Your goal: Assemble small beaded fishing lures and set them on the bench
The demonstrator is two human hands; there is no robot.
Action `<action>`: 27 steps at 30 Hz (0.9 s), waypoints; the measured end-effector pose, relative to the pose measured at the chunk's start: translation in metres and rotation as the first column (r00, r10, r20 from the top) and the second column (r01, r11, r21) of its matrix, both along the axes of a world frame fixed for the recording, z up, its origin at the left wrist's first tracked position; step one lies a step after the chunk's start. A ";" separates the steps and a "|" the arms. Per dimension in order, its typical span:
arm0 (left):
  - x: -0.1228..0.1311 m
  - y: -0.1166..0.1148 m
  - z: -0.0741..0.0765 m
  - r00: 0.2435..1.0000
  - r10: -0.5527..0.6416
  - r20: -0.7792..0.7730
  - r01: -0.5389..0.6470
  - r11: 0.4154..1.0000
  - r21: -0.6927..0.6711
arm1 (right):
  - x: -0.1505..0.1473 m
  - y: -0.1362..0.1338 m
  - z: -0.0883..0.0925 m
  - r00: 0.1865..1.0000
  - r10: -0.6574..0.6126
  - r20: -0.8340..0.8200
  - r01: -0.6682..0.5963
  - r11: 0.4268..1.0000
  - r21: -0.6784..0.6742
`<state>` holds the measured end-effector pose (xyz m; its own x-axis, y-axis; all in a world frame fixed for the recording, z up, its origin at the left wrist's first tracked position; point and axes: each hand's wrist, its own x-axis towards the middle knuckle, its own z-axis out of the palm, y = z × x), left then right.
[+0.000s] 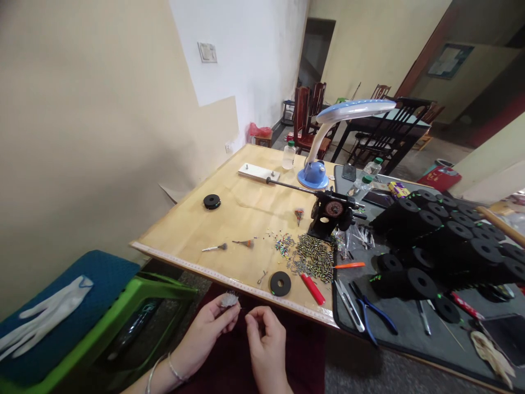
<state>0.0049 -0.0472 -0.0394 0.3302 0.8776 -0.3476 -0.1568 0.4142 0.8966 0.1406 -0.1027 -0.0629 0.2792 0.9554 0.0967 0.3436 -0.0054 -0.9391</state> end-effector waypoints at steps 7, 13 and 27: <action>-0.001 0.000 -0.001 1.000 -0.009 -0.024 0.010 1.000 0.028 | -0.001 0.000 0.004 0.999 -0.031 -0.035 0.032 0.999 0.017; -0.002 0.001 -0.002 0.993 -0.021 -0.118 0.040 0.987 0.157 | 0.000 0.000 0.006 0.981 -0.111 -0.157 0.110 0.994 -0.014; -0.001 0.000 -0.003 0.988 -0.016 -0.153 0.045 0.981 0.191 | 0.002 -0.001 0.003 0.966 -0.135 -0.221 0.118 0.989 -0.091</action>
<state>0.0037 -0.0473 -0.0428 0.3148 0.9233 -0.2201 -0.0045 0.2333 0.9724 0.1430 -0.1032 -0.0603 0.4046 0.9129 -0.0547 0.1144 -0.1099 -0.9873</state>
